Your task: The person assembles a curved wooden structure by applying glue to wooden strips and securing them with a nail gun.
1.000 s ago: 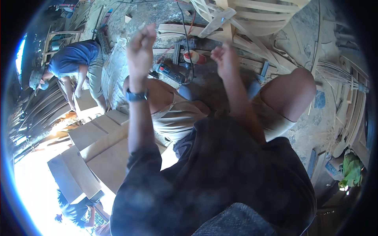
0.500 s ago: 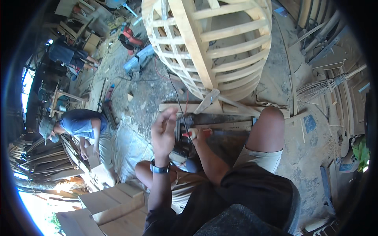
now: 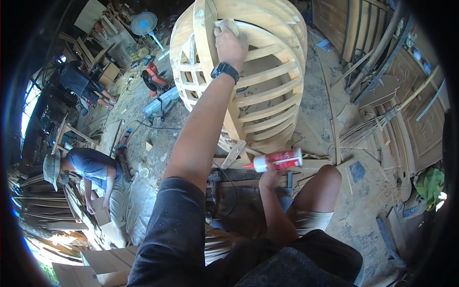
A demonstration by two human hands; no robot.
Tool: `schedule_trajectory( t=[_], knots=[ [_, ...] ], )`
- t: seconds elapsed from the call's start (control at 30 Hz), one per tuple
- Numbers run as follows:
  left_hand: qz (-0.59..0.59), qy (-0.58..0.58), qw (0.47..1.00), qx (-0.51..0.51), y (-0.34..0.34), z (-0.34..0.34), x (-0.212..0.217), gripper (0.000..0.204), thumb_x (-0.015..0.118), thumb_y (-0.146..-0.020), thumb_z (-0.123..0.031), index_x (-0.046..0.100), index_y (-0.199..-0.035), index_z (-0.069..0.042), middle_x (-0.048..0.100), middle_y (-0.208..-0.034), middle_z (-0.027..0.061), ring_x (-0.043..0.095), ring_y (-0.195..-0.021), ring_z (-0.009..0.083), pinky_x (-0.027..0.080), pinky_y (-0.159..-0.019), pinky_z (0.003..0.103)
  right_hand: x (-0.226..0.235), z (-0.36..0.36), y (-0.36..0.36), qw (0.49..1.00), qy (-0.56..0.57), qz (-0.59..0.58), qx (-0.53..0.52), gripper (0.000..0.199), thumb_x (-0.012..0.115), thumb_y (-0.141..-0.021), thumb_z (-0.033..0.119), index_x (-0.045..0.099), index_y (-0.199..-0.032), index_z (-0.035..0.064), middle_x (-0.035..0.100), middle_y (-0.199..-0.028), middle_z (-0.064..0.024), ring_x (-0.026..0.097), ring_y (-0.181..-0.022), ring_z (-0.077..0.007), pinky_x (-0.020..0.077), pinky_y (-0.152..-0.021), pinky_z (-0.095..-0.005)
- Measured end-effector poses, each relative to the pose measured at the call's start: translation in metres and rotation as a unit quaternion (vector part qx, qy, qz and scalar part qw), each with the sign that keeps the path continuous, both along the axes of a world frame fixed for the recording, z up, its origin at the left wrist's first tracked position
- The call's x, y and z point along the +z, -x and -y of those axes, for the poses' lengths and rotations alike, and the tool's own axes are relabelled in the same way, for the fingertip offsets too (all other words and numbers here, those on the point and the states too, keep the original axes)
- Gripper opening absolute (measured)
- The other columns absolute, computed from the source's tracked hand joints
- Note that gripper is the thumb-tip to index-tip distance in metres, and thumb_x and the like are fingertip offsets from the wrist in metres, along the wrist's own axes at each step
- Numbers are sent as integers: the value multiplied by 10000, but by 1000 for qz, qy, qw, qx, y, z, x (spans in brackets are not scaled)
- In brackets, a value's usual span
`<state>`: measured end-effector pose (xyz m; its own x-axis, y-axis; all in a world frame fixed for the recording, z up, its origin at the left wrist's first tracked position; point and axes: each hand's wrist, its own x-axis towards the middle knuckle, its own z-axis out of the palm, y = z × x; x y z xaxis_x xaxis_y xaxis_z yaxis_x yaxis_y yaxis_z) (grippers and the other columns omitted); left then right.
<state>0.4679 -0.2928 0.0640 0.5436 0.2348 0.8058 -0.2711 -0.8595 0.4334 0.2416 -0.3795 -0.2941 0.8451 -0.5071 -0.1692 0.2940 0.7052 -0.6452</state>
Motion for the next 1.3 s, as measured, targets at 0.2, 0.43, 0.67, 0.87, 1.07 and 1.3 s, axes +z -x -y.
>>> schedule_trajectory(
  t=[0.2, 0.43, 0.67, 0.87, 1.07, 1.3],
  knots=[
    [-33, 79, 992, -97, 9, -20, 14, 600, 685, -867, -118, 451, -1388, 64, 585, -1254, 262, 622, -1138, 353, 540, -928, 383, 170, 100, -40, 984, 66, 166, 15, 890, 743, -806, 60, 216, -1523, 23, 513, -1253, -103, 557, -1075, -199, 452, -973, -370],
    [-81, 537, 647, -535, 213, 11, -39, 521, 465, -984, 50, 295, -1477, 75, 546, -1341, 171, 617, -1170, 284, 568, -980, 418, 345, 153, -35, 890, 159, 417, 96, 484, 671, -902, 171, 488, -1320, 13, 632, -1136, -110, 638, -1000, -201, 530, -892, -381],
    [-104, 608, 552, -561, 312, 5, -114, 572, 512, -992, 7, 288, -1517, -6, 532, -1383, 131, 582, -1229, 245, 530, -1029, 485, 382, 84, 21, 850, 207, 466, 136, 383, 695, -908, 268, 582, -1191, 36, 643, -996, -45, 617, -889, -148, 499, -816, -318],
    [-78, 635, 502, -582, 339, -1, -111, 573, 504, -1007, -23, 257, -1523, 5, 493, -1422, 137, 571, -1236, 240, 543, -1018, 493, 378, 44, 30, 814, 289, 486, 135, 493, 752, -857, 286, 550, -1217, 17, 632, -1022, -59, 624, -872, -143, 512, -789, -303],
    [-22, 655, 520, -547, 346, -16, -106, 558, 518, -1002, -21, 278, -1505, 14, 508, -1391, 151, 572, -1239, 243, 555, -1004, 484, 394, 49, 20, 795, 352, 466, 164, 503, 736, -853, 262, 561, -1243, -4, 676, -1093, -117, 684, -980, -220, 548, -923, -399],
    [-4, 652, 523, -549, 354, -30, -101, 526, 517, -1003, -21, 317, -1489, -3, 540, -1352, 135, 582, -1227, 233, 556, -1004, 467, 410, 40, 26, 749, 454, 440, 196, 476, 743, -858, 274, 585, -1209, -5, 671, -1023, -85, 666, -934, -174, 529, -884, -347]
  ],
)
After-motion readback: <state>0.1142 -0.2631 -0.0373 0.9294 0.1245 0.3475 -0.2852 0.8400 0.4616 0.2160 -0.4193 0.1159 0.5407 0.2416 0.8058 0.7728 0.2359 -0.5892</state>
